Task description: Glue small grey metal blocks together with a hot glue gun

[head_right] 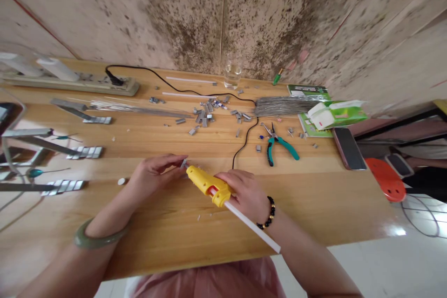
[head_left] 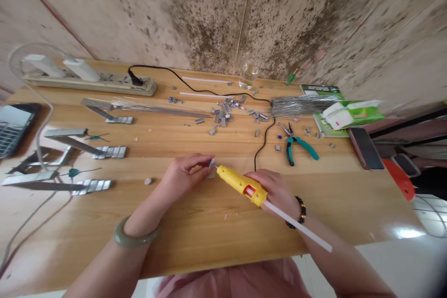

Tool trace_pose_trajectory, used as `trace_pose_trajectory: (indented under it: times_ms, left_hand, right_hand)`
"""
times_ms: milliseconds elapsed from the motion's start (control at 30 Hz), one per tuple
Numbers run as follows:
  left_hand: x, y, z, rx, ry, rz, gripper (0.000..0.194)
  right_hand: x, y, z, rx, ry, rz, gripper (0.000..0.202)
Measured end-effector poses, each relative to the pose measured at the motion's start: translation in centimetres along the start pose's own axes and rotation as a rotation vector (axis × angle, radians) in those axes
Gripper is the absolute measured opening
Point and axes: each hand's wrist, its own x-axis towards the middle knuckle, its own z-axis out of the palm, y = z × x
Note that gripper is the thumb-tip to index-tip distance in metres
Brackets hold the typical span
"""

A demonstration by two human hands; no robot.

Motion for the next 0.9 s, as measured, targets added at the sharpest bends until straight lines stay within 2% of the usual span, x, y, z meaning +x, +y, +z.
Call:
trace_pose_trajectory:
  times_ms: [300,667,900]
  left_hand:
    - [0.19,-0.76,0.14,0.011,-0.011,0.044,0.027]
    - [0.04,-0.73,0.12,0.0,-0.002,0.044,0.026]
    - [0.04,-0.33,0.04,0.004,-0.007,0.026,0.025]
  right_hand:
    - [-0.15,0.12,0.01,0.006,-0.002,0.014,0.022]
    - [-0.1,0.51,0.19,0.013,0.004,0.024,0.021]
    - [0.01,-0.11,-0.03,0.02,-0.028,0.018,0.022]
